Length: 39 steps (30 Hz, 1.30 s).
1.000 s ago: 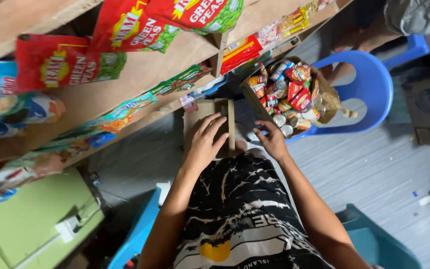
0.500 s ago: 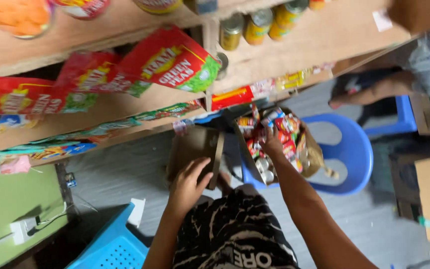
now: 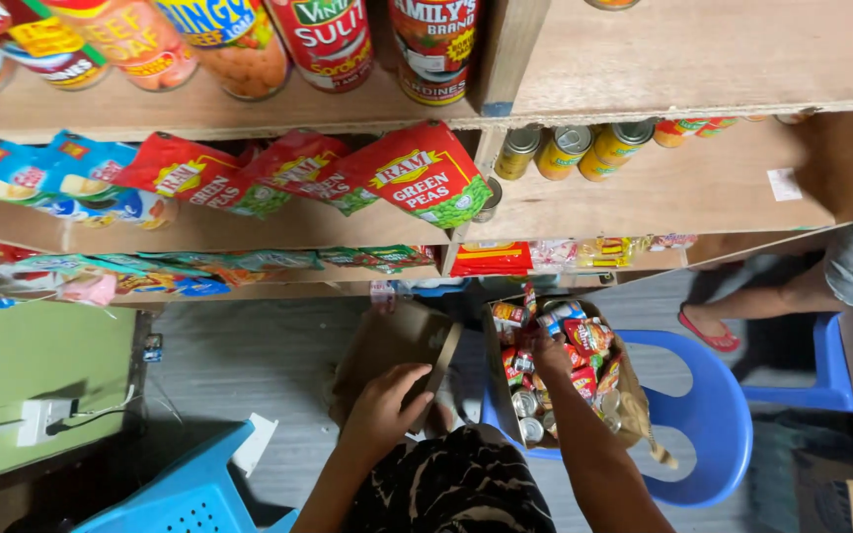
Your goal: Organizing and restocking various grocery items like canned goods and packets on shelves.
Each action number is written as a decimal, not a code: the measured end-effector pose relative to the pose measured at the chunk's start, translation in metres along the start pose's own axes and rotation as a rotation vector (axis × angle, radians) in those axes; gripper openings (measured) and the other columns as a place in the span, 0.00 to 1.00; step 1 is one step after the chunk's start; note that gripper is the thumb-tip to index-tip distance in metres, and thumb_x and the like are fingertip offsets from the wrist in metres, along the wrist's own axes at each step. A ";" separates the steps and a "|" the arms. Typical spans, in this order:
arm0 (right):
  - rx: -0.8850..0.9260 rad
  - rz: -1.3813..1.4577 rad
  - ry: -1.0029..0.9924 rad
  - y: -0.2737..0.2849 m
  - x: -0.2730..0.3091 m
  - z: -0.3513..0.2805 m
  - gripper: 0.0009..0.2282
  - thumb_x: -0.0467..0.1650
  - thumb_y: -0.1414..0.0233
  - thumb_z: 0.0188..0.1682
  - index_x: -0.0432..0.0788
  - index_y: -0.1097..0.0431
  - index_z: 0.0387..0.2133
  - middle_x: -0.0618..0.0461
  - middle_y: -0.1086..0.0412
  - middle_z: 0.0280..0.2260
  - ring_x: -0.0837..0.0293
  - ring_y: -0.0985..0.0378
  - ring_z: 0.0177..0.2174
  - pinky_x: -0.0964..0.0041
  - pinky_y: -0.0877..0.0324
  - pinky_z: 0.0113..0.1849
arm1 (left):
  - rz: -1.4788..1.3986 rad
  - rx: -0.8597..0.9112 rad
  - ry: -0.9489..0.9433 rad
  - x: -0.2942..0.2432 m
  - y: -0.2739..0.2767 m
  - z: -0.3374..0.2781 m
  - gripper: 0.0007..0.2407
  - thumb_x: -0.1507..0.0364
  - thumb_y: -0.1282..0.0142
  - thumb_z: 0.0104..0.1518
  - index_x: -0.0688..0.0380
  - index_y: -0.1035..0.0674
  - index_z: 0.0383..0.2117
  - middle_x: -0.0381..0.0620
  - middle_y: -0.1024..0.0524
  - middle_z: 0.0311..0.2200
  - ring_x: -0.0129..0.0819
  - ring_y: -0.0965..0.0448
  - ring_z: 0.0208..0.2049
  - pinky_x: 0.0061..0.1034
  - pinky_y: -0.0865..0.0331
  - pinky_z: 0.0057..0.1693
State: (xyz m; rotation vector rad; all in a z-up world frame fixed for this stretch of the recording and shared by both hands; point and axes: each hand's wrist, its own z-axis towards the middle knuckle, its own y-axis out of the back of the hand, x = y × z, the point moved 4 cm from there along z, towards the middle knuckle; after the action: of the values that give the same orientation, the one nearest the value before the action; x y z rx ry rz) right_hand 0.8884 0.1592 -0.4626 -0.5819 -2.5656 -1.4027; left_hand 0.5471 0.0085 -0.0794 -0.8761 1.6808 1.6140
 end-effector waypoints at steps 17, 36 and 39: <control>-0.124 1.097 0.591 0.255 0.119 -0.277 0.28 0.20 0.41 0.44 0.40 0.44 0.59 0.47 0.34 0.55 0.58 0.31 0.52 0.62 0.30 0.51 | -0.217 0.033 -0.397 -0.130 -0.023 0.043 0.28 0.71 0.35 0.51 0.67 0.30 0.59 0.63 0.30 0.58 0.57 0.28 0.58 0.40 0.35 0.60; -0.888 0.876 1.041 0.569 0.200 -0.372 0.27 0.21 0.33 0.49 0.36 0.37 0.61 0.58 0.33 0.42 0.67 0.31 0.41 0.71 0.28 0.45 | -0.140 -0.370 -0.994 -0.374 0.037 0.143 0.27 0.68 0.31 0.55 0.59 0.31 0.58 0.56 0.28 0.55 0.53 0.25 0.57 0.39 0.29 0.62; -0.849 0.967 1.237 0.631 0.216 -0.356 0.22 0.19 0.34 0.57 0.36 0.39 0.58 0.58 0.34 0.41 0.67 0.31 0.40 0.73 0.30 0.47 | -0.128 -0.295 -0.959 -0.398 0.030 0.194 0.23 0.67 0.35 0.61 0.57 0.31 0.59 0.55 0.27 0.54 0.52 0.23 0.56 0.39 0.28 0.61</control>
State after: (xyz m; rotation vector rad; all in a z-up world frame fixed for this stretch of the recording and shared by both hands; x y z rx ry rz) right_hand 0.9329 0.2228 0.2894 -0.5941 -0.5460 -1.5592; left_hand 0.7502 0.2159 0.2559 -0.2210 0.7176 1.7907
